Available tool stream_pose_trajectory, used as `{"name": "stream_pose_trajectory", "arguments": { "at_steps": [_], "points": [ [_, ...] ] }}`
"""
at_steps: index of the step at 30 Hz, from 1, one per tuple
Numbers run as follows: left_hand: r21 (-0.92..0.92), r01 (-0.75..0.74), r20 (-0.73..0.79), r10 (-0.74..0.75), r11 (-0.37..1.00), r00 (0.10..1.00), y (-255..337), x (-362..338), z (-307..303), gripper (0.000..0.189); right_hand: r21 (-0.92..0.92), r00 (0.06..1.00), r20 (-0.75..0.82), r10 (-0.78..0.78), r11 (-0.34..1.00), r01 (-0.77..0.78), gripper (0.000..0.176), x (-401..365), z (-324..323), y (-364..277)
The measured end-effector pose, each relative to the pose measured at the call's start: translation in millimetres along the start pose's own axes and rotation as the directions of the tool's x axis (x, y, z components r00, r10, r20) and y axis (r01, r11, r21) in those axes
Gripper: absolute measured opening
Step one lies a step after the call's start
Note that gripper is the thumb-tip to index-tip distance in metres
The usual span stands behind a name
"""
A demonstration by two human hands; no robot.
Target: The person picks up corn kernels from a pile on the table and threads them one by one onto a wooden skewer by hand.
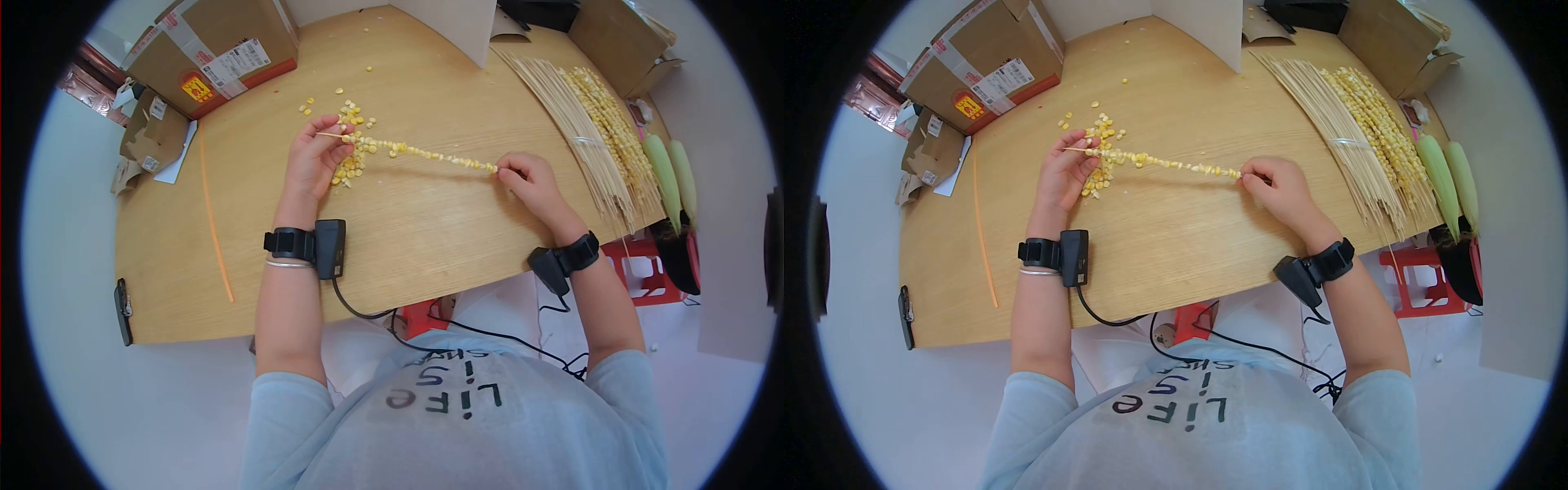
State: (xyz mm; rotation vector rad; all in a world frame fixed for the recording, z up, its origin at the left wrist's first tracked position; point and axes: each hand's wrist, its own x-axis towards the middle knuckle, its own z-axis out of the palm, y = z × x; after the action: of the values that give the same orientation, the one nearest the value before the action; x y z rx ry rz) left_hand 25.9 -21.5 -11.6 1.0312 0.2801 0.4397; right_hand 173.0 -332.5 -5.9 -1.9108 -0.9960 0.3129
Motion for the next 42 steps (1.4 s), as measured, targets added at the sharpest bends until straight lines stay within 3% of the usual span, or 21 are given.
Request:
{"name": "stream_pose_trajectory", "arguments": {
  "at_steps": [9, 11, 21, 28, 31, 33, 36, 42],
  "points": [
    [-0.01, 0.011, 0.052, -0.01, 1.0, 0.999, 0, 0, -2, 0.016, -0.004, 0.997, -0.054, -0.059, 0.998, 0.059, 0.015, -6, 2, -6],
    [-0.004, 0.008, 0.036, -0.008, 1.0, 0.999, 1, -1, 0, 0.016, -0.057, 1.0, -0.005, 0.002, 0.998, -0.002, 0.015, -11, 0, -14],
    [0.031, 0.01, 0.032, -0.011, 0.999, 0.999, 2, -4, 2, 0.018, -0.03, 1.0, -0.028, -0.009, 1.0, 0.009, 0.017, -10, 3, -12],
    [-0.015, -0.034, -0.006, 0.034, 0.999, 0.999, 6, -15, 15, 0.017, 0.128, 0.999, 0.009, 0.031, 0.991, -0.032, 0.017, -12, 5, 2],
    [0.091, 0.008, -0.003, -0.007, 0.996, 1.0, 7, -23, 24, 0.017, 0.194, 0.999, 0.042, 0.023, 0.98, -0.03, 0.017, -17, 3, -2],
    [0.046, 0.099, -0.026, -0.098, 0.994, 0.995, 6, -36, 29, 0.015, 0.221, 0.997, 0.072, 0.038, 0.974, -0.053, 0.017, -22, 5, -4],
    [-0.11, 0.084, -0.077, -0.093, 0.99, 0.993, -5, -51, 30, 0.013, 0.228, 0.997, 0.06, 0.049, 0.972, -0.062, 0.017, -24, 7, -4],
    [-0.226, 0.052, -0.056, -0.066, 0.973, 0.996, -5, -61, 32, 0.013, 0.196, 0.998, 0.059, 0.028, 0.98, -0.039, 0.015, -22, 8, -4]
  ]
}}
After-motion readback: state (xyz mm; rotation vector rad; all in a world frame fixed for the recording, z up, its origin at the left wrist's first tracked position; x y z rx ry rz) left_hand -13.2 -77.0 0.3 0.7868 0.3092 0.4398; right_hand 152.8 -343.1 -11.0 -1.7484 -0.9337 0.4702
